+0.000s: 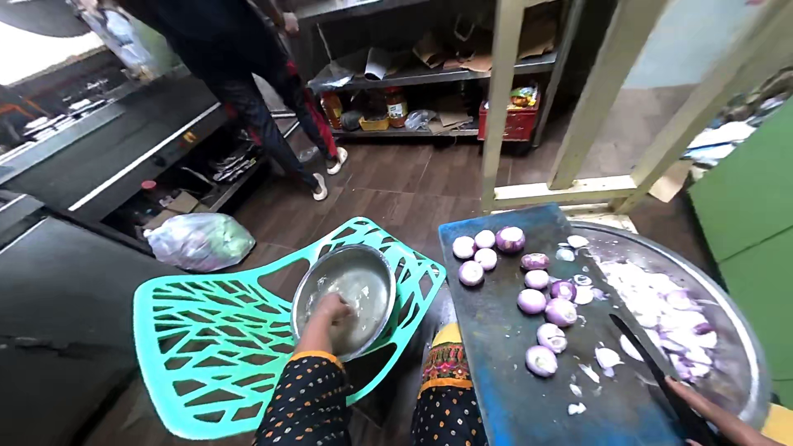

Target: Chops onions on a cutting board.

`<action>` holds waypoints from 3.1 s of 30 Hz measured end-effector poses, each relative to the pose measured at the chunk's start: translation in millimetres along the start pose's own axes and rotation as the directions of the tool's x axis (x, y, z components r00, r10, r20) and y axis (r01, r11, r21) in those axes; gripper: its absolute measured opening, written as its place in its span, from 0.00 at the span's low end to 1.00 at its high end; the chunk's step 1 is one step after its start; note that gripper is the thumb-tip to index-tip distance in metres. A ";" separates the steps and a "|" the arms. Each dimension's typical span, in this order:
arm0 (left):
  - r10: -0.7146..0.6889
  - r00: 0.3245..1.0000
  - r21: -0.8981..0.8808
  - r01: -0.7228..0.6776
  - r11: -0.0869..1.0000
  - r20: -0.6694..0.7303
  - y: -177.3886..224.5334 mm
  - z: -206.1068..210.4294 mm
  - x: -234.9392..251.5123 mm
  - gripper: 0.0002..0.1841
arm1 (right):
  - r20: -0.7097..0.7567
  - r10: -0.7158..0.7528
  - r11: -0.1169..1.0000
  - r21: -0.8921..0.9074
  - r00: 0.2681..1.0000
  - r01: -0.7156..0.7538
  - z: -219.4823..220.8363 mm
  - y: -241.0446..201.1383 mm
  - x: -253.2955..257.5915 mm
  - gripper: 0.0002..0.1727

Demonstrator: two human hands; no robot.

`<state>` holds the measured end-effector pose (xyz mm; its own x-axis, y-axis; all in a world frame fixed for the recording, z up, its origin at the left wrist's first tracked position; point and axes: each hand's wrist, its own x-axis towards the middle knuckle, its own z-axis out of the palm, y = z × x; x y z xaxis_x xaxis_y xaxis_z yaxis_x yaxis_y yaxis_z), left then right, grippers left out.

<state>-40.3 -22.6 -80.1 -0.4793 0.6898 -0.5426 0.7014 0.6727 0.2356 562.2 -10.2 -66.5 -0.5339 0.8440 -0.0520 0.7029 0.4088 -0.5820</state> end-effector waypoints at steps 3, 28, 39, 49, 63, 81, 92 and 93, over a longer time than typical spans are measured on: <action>0.002 0.975 -0.417 -0.096 0.904 -0.221 -72.6 -0.9 88.4 0.18 | -0.007 0.040 0.998 -0.054 0.999 -0.041 -6.3 8.6 -9.8 0.35; 0.672 0.717 -0.114 -0.695 0.710 -0.185 294.5 150.0 -150.8 0.19 | 0.097 0.212 0.970 0.098 0.973 -0.221 -5.9 18.1 -35.8 0.39; 0.578 0.816 0.389 -0.530 0.754 -0.007 346.9 163.6 -168.2 0.18 | 0.094 0.226 0.974 0.005 0.970 -0.228 -6.5 -0.4 -23.0 0.43; 0.554 0.833 0.450 -0.493 0.744 -0.003 355.8 163.2 -177.4 0.17 | 0.136 0.253 0.963 -0.130 0.958 -0.236 1.0 -24.1 -23.8 0.43; 0.573 0.819 0.438 -0.515 0.737 0.000 354.0 164.1 -173.5 0.15 | 0.168 0.272 0.957 -0.154 0.948 -0.247 1.1 -24.9 -22.2 0.42; 0.702 0.707 0.303 -0.653 0.694 -0.085 349.0 174.0 -165.0 0.21 | 0.094 0.319 0.947 -0.004 0.943 -0.320 -8.9 -4.4 -23.2 0.43; 0.634 0.769 0.375 -0.565 0.735 -0.083 352.4 173.9 -173.8 0.11 | 0.159 0.331 0.940 -0.135 0.930 -0.312 -2.5 -22.4 -18.7 0.43; 0.634 0.770 0.379 -0.566 0.732 -0.074 353.2 172.9 -173.7 0.11 | 0.158 0.340 0.937 -0.137 0.927 -0.320 -2.8 -23.4 -24.4 0.43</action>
<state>381.9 49.0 -42.1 0.0364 0.9772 -0.2090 0.9846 0.0007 0.1746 560.1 -39.4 -49.4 -0.3306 0.8665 -0.3742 0.8941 0.1605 -0.4181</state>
